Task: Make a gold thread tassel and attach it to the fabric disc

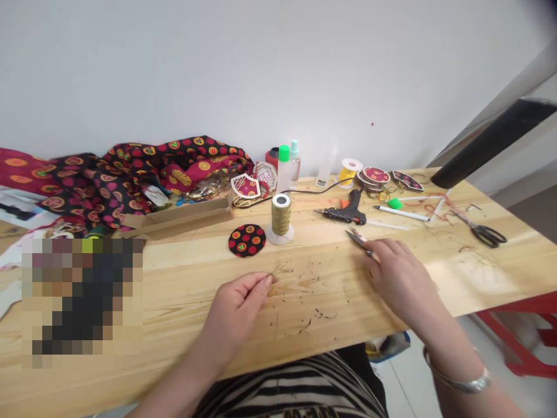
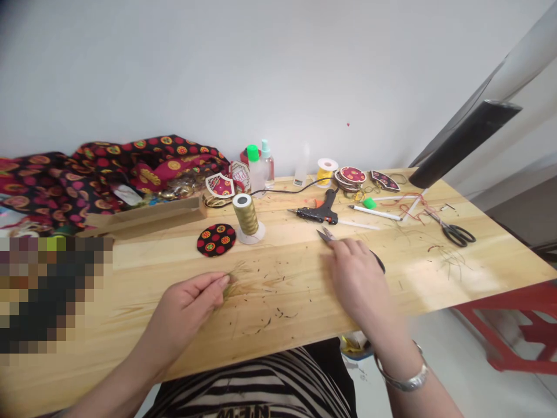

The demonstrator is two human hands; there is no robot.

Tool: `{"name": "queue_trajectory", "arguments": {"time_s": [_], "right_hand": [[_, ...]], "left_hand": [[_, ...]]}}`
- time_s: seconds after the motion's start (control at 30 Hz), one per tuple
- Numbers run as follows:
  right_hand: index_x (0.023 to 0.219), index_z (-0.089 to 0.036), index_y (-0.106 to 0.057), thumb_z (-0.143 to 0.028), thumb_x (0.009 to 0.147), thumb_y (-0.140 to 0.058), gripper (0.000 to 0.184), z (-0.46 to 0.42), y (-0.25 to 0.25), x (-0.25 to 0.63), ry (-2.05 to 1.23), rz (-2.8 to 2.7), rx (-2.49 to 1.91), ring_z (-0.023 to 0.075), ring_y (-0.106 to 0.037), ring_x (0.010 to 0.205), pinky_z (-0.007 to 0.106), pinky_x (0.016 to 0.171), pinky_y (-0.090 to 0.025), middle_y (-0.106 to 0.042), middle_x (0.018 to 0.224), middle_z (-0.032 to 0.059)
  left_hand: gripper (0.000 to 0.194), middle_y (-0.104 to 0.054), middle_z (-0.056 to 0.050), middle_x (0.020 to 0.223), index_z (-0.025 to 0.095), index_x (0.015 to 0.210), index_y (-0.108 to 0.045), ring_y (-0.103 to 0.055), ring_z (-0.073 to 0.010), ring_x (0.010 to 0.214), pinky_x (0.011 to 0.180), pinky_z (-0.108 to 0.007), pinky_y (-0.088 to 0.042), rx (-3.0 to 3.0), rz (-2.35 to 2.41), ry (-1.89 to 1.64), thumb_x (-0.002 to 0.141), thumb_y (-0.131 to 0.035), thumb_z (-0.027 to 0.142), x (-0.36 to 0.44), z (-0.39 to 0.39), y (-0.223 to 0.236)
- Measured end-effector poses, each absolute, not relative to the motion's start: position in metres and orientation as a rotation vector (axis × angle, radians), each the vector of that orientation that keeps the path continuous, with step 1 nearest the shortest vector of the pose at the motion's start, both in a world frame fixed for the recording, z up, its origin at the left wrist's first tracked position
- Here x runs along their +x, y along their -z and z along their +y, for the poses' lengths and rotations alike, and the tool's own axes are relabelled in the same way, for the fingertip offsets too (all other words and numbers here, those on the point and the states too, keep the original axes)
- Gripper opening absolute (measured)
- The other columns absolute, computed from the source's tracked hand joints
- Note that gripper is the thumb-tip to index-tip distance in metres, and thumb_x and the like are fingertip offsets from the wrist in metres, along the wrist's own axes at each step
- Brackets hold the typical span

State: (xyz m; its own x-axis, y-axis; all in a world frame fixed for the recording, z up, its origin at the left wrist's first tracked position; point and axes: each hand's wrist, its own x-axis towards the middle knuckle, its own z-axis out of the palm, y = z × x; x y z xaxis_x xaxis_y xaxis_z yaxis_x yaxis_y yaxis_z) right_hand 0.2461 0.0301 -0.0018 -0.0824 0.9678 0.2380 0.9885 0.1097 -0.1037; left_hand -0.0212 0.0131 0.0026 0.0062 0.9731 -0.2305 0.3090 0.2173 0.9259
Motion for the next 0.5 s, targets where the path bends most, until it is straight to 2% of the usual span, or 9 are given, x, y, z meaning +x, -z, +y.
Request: {"name": "queue_trajectory", "arguments": {"time_s": [0.1,0.23,0.4,0.5], "right_hand": [[0.094,-0.01,-0.062,-0.024,0.085,-0.045,0.024,0.022,0.012,0.269,0.215,-2.161,-2.124,0.0292,-0.059,0.082,0.042,0.076,-0.047,-0.064,0.09,0.0175],[0.106,-0.006,-0.059,-0.021,0.085,-0.042,0.03,0.015,0.021,0.283,0.218,-2.155,-2.148,0.0287,-0.06,0.088,0.041,0.08,-0.047,-0.063,0.094,0.0182],[0.112,-0.004,-0.056,-0.02,0.082,-0.046,0.035,0.016,0.021,0.287,0.117,-2.203,-2.153,0.0292,-0.058,0.096,0.04,0.084,-0.047,-0.06,0.101,0.0183],[0.111,-0.008,-0.056,-0.021,0.078,-0.049,0.036,0.016,0.015,0.287,0.013,-2.172,-2.192,0.0277,-0.059,0.092,0.038,0.08,-0.048,-0.059,0.098,0.016]], "left_hand": [[0.027,-0.044,0.005,0.05,0.015,0.074,-0.071,-0.031,-0.0068,0.041,0.039,-0.02,-0.023,1.078,1.461,-0.875,0.074,-0.066,0.042,-0.023,0.015,-0.002],[0.03,-0.039,0.007,0.048,0.012,0.076,-0.07,-0.024,-0.0049,0.041,0.038,-0.018,-0.016,0.86,1.407,-0.922,0.067,-0.071,0.042,-0.024,0.016,0.001],[0.033,-0.04,0.006,0.05,0.011,0.083,-0.071,-0.023,-0.0038,0.043,0.039,-0.017,-0.015,0.793,1.372,-0.96,0.068,-0.072,0.04,-0.026,0.017,0.004],[0.033,-0.043,0.005,0.05,0.011,0.083,-0.072,-0.023,-0.0034,0.042,0.039,-0.017,-0.015,0.83,1.393,-0.943,0.069,-0.071,0.041,-0.027,0.017,0.003]]}}
